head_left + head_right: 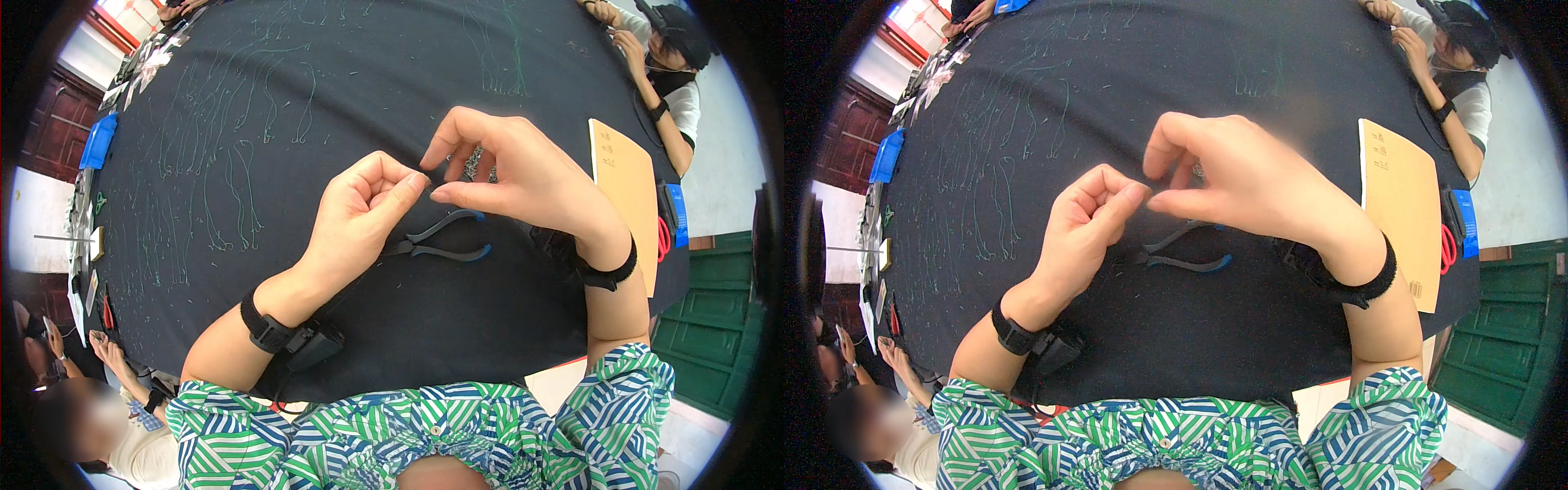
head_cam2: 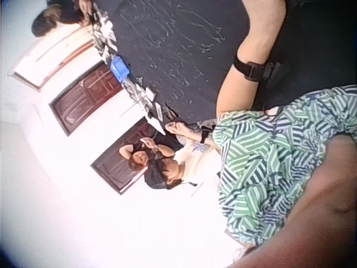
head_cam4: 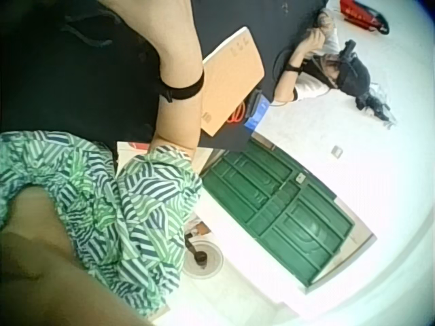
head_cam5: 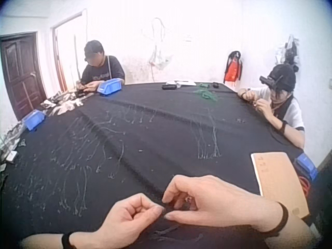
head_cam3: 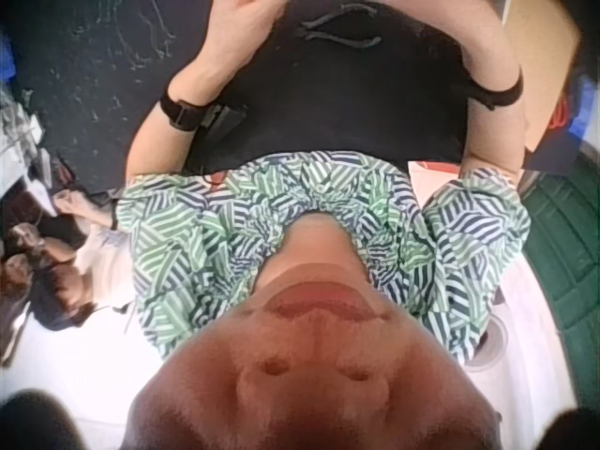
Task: Assembling fishing tackle by threading components onto a line and crimping them.
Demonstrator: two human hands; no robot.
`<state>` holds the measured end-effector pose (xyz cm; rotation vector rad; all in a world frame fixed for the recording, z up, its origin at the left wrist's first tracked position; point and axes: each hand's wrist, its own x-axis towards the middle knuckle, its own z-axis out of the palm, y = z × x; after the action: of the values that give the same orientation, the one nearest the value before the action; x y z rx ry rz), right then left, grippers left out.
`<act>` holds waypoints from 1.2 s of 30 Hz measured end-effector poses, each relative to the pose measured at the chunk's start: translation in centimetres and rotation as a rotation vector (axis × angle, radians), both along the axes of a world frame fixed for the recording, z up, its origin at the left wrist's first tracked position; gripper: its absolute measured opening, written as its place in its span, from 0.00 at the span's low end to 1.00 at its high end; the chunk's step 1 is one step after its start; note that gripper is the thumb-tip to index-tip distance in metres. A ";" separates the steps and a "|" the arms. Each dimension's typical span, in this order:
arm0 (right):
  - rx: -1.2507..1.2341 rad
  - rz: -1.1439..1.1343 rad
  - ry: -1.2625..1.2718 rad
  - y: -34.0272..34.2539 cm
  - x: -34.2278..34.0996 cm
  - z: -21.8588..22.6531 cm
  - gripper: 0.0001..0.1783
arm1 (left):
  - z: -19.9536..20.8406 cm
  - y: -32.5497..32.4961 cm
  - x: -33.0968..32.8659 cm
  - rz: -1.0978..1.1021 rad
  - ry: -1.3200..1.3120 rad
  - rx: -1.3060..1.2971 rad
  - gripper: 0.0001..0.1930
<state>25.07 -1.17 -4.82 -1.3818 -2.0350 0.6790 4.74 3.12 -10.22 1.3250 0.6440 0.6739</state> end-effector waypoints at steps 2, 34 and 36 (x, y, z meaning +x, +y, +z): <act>-0.088 0.075 0.153 0.0 -0.3 0.3 0.10 | 0.0 0.0 0.0 -0.014 -0.020 -0.030 0.07; 0.207 -0.080 0.139 0.1 -1.6 -0.7 0.04 | 0.6 0.0 -0.2 0.087 -0.069 0.012 0.07; 0.249 -0.082 0.117 0.0 -1.6 -0.7 0.04 | 0.6 -0.1 -0.1 0.082 -0.076 0.001 0.07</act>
<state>23.47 -1.12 -5.48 -1.2436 -1.8881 0.4427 4.60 3.04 -9.58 1.2733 0.6395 0.7879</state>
